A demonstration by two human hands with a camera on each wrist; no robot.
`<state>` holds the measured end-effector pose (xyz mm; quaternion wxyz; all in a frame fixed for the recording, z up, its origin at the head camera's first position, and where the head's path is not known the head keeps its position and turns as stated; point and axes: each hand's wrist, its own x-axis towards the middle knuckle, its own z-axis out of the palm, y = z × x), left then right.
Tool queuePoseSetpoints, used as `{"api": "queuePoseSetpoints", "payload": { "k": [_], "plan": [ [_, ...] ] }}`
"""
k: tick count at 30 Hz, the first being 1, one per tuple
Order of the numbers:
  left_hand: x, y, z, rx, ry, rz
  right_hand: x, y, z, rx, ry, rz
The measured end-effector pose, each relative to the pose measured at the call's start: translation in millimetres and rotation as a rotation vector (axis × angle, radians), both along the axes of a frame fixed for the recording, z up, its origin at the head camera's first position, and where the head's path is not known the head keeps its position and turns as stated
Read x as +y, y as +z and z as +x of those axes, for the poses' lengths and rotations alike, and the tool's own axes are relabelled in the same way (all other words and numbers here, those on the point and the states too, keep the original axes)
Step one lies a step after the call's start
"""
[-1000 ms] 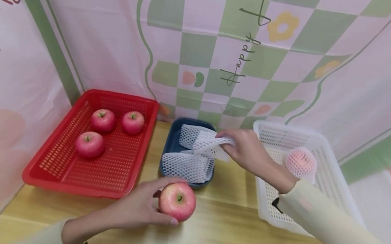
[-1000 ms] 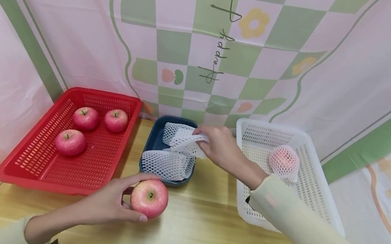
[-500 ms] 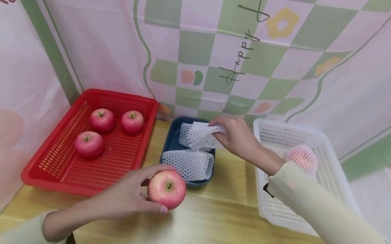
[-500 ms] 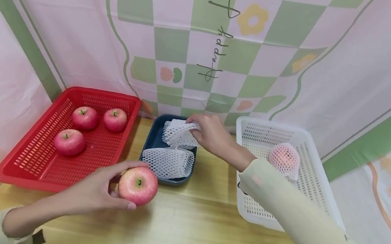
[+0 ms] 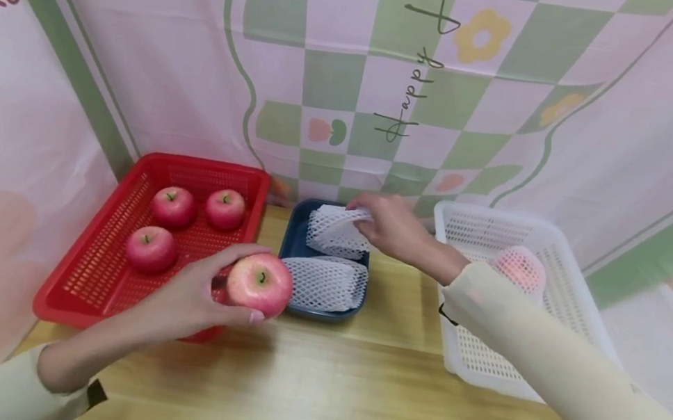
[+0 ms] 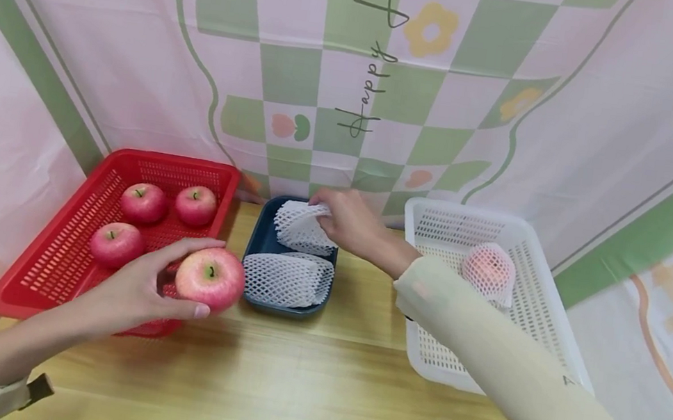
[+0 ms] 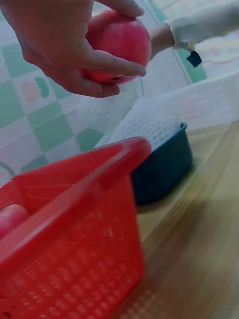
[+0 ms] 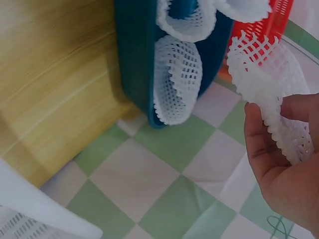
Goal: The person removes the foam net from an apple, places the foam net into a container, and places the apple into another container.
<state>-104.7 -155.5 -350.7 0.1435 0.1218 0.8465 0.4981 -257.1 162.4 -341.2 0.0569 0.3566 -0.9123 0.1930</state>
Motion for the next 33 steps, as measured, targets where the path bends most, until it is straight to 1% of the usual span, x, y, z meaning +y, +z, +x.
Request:
{"api": "queuePoseSetpoints", "payload": {
  "k": [5,9,11,15,18,19,23,28,33],
  "plan": [
    [-10,3.7,-7.2,-0.001,0.028,-0.008,-4,-12.8,-6.2,-0.006,0.014,0.008],
    [-19,6.5,-13.6,-0.067,0.060,-0.006,-8,-21.1,-9.9,-0.028,0.020,0.040],
    [-24,7.5,-16.8,-0.113,0.080,0.003,-10,-24.3,-11.6,-0.046,0.015,0.059],
    [-33,7.6,-23.7,-0.203,0.090,0.101,-14,-28.8,-15.3,-0.074,-0.008,0.073],
    [-38,6.3,-28.9,-0.244,0.099,0.155,-16,-30.7,-17.6,-0.085,-0.014,0.064],
    [-39,5.5,-30.8,-0.249,0.107,0.162,-17,-31.2,-18.4,-0.089,-0.015,0.061],
    [-44,2.4,-37.5,-0.255,0.137,0.130,-22,-33.3,-22.3,-0.111,-0.028,0.057],
    [-48,-2.6,-45.6,-0.265,0.154,0.115,-25,-36.4,-29.4,-0.148,-0.057,0.053],
    [-52,-8.2,-53.3,-0.287,0.181,0.132,-26,-40.7,-36.8,-0.168,-0.102,0.077]
  ]
}}
